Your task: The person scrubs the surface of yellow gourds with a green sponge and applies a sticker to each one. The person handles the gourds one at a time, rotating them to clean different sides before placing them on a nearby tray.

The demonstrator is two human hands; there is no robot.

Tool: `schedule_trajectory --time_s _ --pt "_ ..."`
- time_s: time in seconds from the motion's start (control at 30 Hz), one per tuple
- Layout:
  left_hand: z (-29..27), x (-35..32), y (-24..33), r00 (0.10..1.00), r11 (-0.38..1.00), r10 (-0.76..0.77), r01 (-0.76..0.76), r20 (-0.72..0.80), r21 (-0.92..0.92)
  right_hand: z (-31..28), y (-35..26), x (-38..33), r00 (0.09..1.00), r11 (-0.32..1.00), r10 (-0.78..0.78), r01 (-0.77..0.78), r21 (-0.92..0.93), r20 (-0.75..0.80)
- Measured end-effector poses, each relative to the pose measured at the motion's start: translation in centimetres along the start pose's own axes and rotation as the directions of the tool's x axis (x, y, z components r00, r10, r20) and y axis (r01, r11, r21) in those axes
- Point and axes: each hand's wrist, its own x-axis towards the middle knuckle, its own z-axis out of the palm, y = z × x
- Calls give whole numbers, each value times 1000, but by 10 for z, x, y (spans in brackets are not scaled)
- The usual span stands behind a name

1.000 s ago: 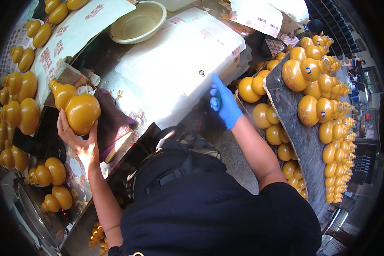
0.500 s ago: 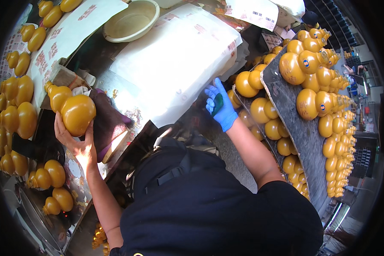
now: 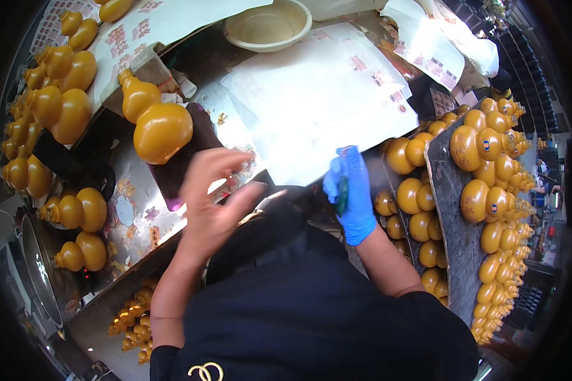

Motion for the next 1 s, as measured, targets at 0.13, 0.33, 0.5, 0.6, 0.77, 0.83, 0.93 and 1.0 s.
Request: schedule_trajectory --time_s 0.13,0.33,0.5,0.6,0.77,0.83,0.93,1.0 --pt "40 17 11 923 935 -180 268 341 -233 28 -2 -13 995 996 83 -80 -43 60" --pt "44 17 -9 913 759 -285 400 292 -513 55 -3 -8 957 975 224 -220 -41 187" --pt "6 22 -4 887 704 -412 455 209 -545 73 -26 22 864 966 242 -171 -194 441" --pt "-15 25 -3 921 811 -368 386 129 -440 108 -46 35 836 915 271 -69 -398 477" --pt "-53 31 7 966 962 -251 256 59 -96 139 -52 54 694 776 361 146 -613 623" --pt "-67 33 10 955 953 -293 295 32 -66 153 -49 56 678 819 376 75 -568 632" --pt "-76 30 -5 937 941 -327 311 -121 -135 177 -44 63 689 815 353 105 -570 633" --pt "-78 30 -14 913 933 -333 284 -235 -219 194 -46 74 711 757 340 182 -628 616"
